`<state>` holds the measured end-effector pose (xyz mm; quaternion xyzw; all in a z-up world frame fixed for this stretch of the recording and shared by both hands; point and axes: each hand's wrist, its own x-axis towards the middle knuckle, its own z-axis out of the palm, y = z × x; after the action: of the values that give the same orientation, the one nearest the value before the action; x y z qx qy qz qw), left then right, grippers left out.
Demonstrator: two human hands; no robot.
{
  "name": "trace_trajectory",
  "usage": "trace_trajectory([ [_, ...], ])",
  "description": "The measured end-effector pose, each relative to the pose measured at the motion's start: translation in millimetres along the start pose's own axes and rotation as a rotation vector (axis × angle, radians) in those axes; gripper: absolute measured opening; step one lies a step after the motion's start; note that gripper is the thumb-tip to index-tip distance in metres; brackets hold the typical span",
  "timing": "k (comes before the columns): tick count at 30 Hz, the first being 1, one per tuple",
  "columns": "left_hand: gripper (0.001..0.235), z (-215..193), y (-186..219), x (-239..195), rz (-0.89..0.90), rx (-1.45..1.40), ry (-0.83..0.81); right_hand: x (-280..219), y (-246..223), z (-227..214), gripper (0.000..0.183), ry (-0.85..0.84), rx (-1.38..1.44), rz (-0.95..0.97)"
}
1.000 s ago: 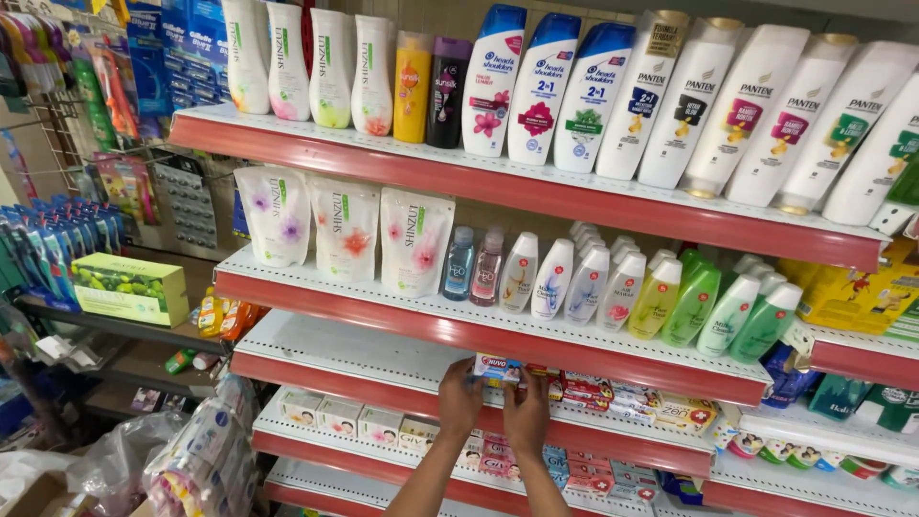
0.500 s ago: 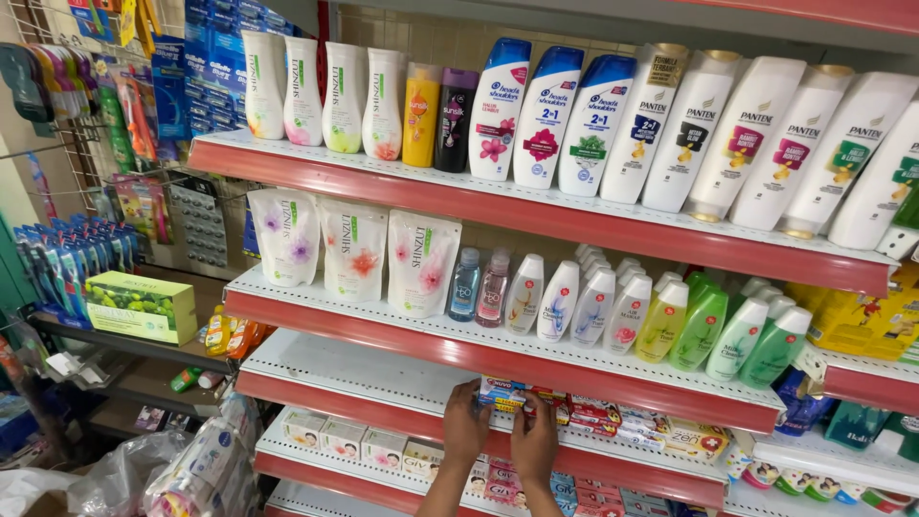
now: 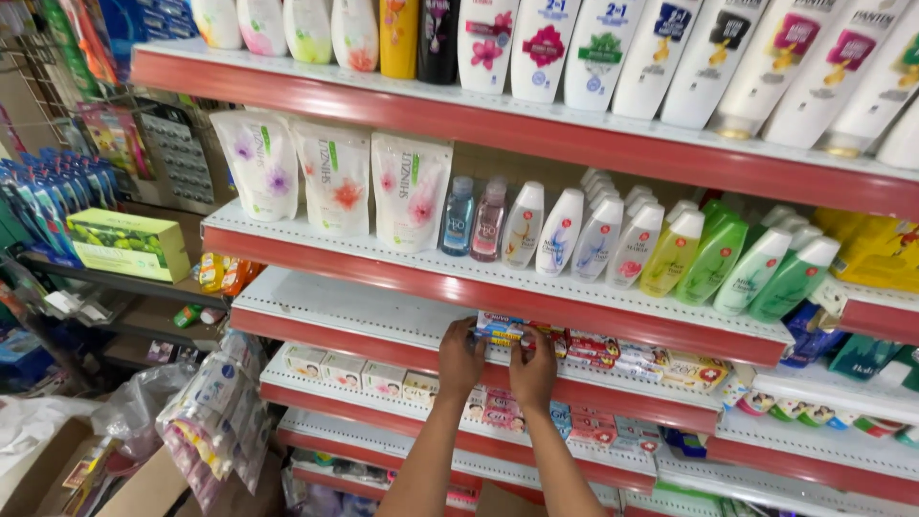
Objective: The person repeatedly picks small boxes from a cardboard box on the floor, wipes each with a cloth, scans the barcode with a handheld scanner, and places the boxes onto a shelf in the health and beauty section.
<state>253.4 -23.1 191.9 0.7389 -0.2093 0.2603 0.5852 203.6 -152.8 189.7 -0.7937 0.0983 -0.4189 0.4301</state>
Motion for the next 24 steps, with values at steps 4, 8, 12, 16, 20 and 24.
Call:
trace_trajectory([
  [4,0.06,-27,25,-16,0.111,0.011,-0.055,-24,-9,-28,0.042,-0.075,0.115,0.033],
  [8,0.054,-48,17,-103,0.146,0.152,-0.01,-119,66,-61,0.037,-0.169,0.286,0.25],
  [12,0.038,-61,-34,-258,-0.125,0.228,-0.153,-295,214,-104,0.022,-0.438,0.311,0.62],
  [16,0.028,-75,-77,-405,-0.39,0.166,-0.472,-433,220,-160,0.027,-0.936,-0.038,0.827],
  [20,0.019,-73,-76,-473,-0.555,0.271,-0.79,-485,178,-198,0.056,-1.193,-0.311,0.909],
  [24,0.035,-49,-92,-507,-0.397,0.565,-0.998,-487,165,-207,0.067,-1.125,-0.469,0.663],
])
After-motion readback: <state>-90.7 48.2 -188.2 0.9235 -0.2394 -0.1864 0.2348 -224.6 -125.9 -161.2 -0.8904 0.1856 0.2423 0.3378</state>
